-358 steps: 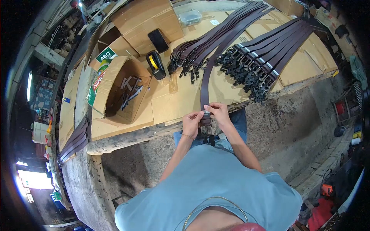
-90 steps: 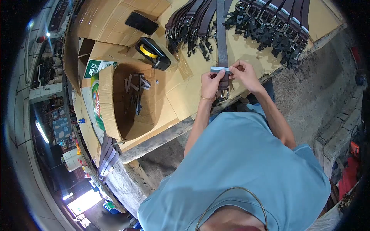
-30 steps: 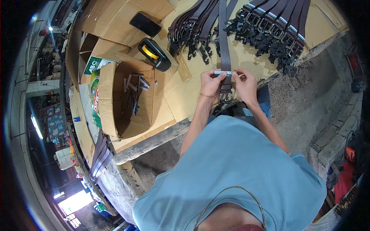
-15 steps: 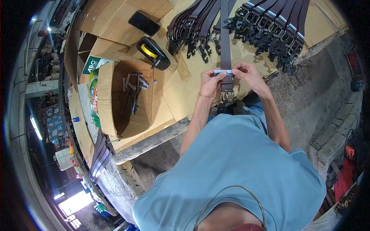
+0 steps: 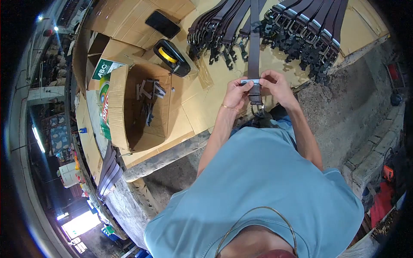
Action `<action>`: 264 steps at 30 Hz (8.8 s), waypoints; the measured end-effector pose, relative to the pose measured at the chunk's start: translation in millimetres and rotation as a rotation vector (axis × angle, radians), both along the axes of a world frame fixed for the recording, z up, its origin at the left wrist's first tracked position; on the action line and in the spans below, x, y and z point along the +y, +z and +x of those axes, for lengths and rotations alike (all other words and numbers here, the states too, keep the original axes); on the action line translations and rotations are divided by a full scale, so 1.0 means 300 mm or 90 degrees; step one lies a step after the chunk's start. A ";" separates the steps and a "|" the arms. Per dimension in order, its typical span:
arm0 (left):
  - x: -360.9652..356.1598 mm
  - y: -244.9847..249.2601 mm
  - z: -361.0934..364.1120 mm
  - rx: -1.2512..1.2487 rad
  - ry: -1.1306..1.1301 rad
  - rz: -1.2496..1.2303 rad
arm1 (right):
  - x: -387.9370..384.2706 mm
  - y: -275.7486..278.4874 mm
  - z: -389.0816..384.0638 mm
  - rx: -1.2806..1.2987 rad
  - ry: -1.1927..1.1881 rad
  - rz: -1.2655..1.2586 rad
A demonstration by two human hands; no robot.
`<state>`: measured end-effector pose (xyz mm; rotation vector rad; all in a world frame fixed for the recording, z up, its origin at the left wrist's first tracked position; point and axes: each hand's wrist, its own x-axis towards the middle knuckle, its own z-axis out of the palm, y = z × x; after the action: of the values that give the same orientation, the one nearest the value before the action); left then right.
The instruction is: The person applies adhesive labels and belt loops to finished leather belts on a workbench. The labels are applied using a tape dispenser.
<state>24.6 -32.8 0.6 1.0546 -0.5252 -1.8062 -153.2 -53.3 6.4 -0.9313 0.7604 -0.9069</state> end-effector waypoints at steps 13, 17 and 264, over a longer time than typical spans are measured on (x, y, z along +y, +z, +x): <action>0.008 0.053 -0.074 -0.290 0.118 -0.129 | 0.088 0.081 0.050 0.296 -0.227 -0.098; 0.005 0.074 -0.091 -0.430 0.160 -0.143 | 0.100 0.110 0.083 0.296 -0.280 -0.108; -0.256 -0.164 0.302 -0.217 -0.087 -0.560 | -0.185 0.215 0.817 0.352 -0.016 -0.092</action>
<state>115.2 -109.4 -48.7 0.6943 -1.4613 -1.2607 91.8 -108.8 71.0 -1.3272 1.1884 -0.7349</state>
